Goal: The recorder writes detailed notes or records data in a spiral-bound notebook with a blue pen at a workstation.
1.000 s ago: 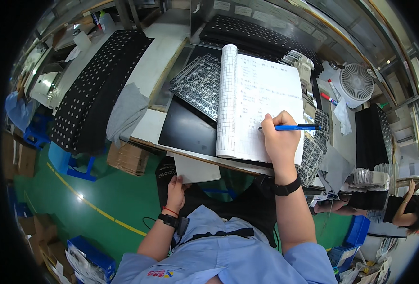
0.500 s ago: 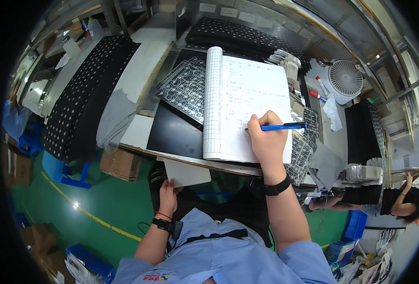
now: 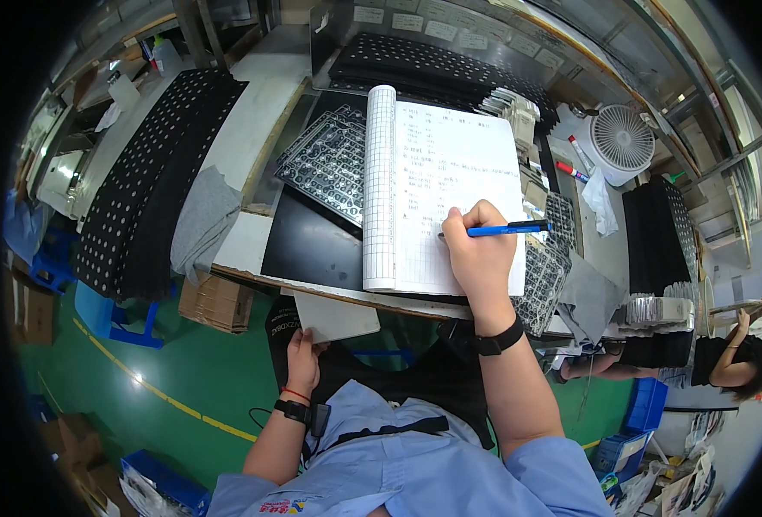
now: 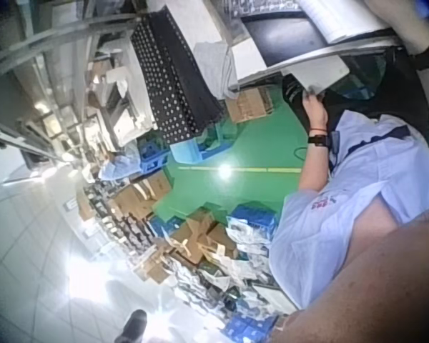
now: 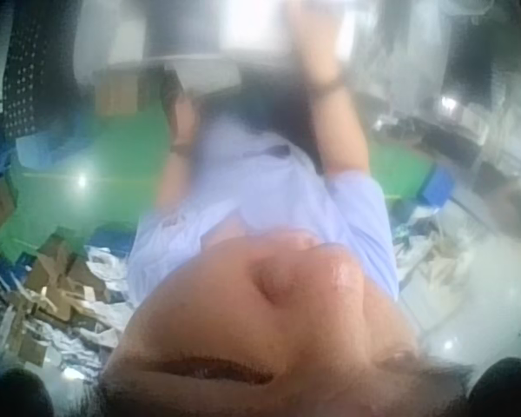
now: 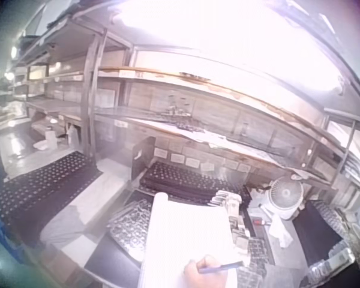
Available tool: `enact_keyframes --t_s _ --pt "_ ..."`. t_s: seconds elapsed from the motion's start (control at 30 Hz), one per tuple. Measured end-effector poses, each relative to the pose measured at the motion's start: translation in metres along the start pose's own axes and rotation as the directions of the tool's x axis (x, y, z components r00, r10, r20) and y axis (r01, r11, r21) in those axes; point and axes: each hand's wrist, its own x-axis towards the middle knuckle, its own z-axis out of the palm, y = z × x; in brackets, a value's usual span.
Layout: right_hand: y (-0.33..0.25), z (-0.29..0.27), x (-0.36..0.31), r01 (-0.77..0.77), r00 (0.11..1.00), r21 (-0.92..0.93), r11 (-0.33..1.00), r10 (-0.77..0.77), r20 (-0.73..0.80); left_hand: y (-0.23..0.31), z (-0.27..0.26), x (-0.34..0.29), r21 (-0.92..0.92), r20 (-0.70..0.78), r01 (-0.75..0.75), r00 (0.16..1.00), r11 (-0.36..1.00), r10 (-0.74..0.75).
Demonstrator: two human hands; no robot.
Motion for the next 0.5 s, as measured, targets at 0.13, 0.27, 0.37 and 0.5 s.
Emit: enact_keyframes --t_s 0.13,0.27,0.37,0.5 --pt "0.0004 0.0003 0.0002 -0.005 1.000 -0.006 1.000 0.005 -0.002 0.0006 0.0014 -0.0004 -0.002 -0.003 0.002 1.000 1.000 -0.002" --pt "0.0007 0.0003 0.0000 -0.004 1.000 -0.003 1.000 0.004 0.000 0.0010 0.0021 -0.0005 -0.004 -0.014 0.007 1.000 1.000 -0.007" --pt "0.0013 0.0005 0.0003 0.009 1.000 -0.010 1.000 -0.009 -0.002 -0.0010 -0.0014 0.0007 0.001 -0.003 0.005 1.000 1.000 -0.005" --pt "0.0006 0.0003 0.0005 0.035 0.999 -0.040 0.999 -0.035 -0.012 -0.0008 -0.0013 0.0011 -0.003 0.010 0.004 1.000 1.000 -0.004"
